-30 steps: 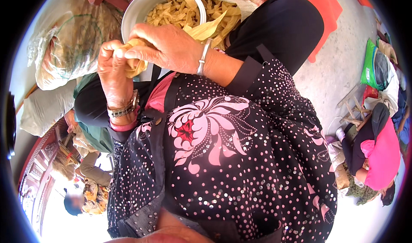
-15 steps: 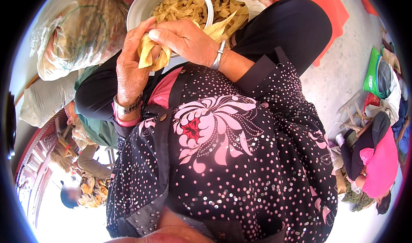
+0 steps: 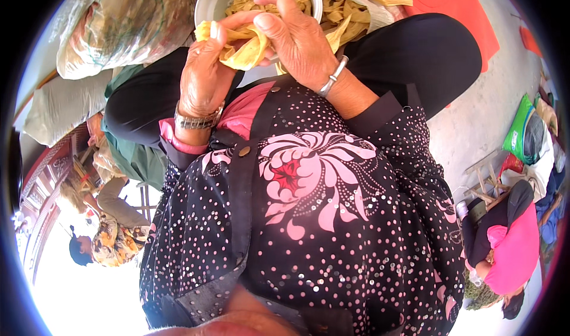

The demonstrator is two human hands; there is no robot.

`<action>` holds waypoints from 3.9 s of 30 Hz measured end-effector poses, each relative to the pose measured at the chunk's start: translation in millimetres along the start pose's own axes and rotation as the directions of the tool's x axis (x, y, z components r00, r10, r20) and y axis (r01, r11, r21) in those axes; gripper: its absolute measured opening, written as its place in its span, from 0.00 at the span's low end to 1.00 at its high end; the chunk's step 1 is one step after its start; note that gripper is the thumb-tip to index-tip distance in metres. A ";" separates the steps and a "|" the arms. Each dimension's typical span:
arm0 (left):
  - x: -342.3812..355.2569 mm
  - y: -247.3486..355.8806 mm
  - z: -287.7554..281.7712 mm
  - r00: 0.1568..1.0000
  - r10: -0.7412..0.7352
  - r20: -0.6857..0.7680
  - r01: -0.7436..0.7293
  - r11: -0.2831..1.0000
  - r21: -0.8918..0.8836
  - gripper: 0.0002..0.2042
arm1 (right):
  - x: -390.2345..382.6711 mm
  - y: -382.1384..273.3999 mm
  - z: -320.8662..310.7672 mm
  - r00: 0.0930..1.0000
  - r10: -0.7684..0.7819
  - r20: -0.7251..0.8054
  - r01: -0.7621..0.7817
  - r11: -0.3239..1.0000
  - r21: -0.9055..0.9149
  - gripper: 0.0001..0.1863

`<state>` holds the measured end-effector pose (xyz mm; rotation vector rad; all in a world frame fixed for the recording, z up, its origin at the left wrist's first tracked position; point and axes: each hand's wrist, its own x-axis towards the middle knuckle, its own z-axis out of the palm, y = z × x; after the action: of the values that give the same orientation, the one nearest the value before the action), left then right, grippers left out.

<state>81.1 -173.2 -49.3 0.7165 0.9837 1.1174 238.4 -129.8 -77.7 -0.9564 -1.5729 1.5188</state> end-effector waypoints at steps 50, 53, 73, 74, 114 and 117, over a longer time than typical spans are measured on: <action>141.2 143.2 -60.8 0.799 0.530 -0.283 -0.477 0.846 0.240 0.06 | 209.8 -87.2 -27.7 0.860 -0.498 0.106 0.471 0.699 -0.538 0.16; 176.1 140.9 -82.0 0.733 0.620 -0.281 -0.513 0.774 0.370 0.06 | 232.1 -92.7 -26.3 0.894 -0.442 0.080 0.398 0.697 -0.596 0.19; 201.6 122.8 -135.0 0.614 0.648 -0.451 -0.016 0.582 0.813 0.10 | 284.5 8.7 -31.8 0.898 -0.438 0.049 0.323 0.579 -0.748 0.14; 191.4 114.7 -145.1 0.650 0.579 -0.492 -0.166 0.740 0.652 0.11 | 274.8 6.0 -35.8 0.910 -0.414 0.013 0.316 0.674 -0.668 0.13; 33.0 -25.2 -50.4 0.665 -0.583 0.467 0.714 0.679 -0.170 0.10 | -6.4 -39.9 81.5 0.717 -0.423 0.554 0.436 0.892 0.116 0.07; -3.9 -18.9 -32.5 0.957 -0.259 -0.132 0.261 0.965 0.001 0.11 | -3.2 -36.3 83.1 0.807 -0.509 0.300 0.501 0.859 0.107 0.08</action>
<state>58.5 -182.7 -78.0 0.5153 1.1650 0.9334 164.9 -170.8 -43.8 -0.2309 -1.8455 1.3357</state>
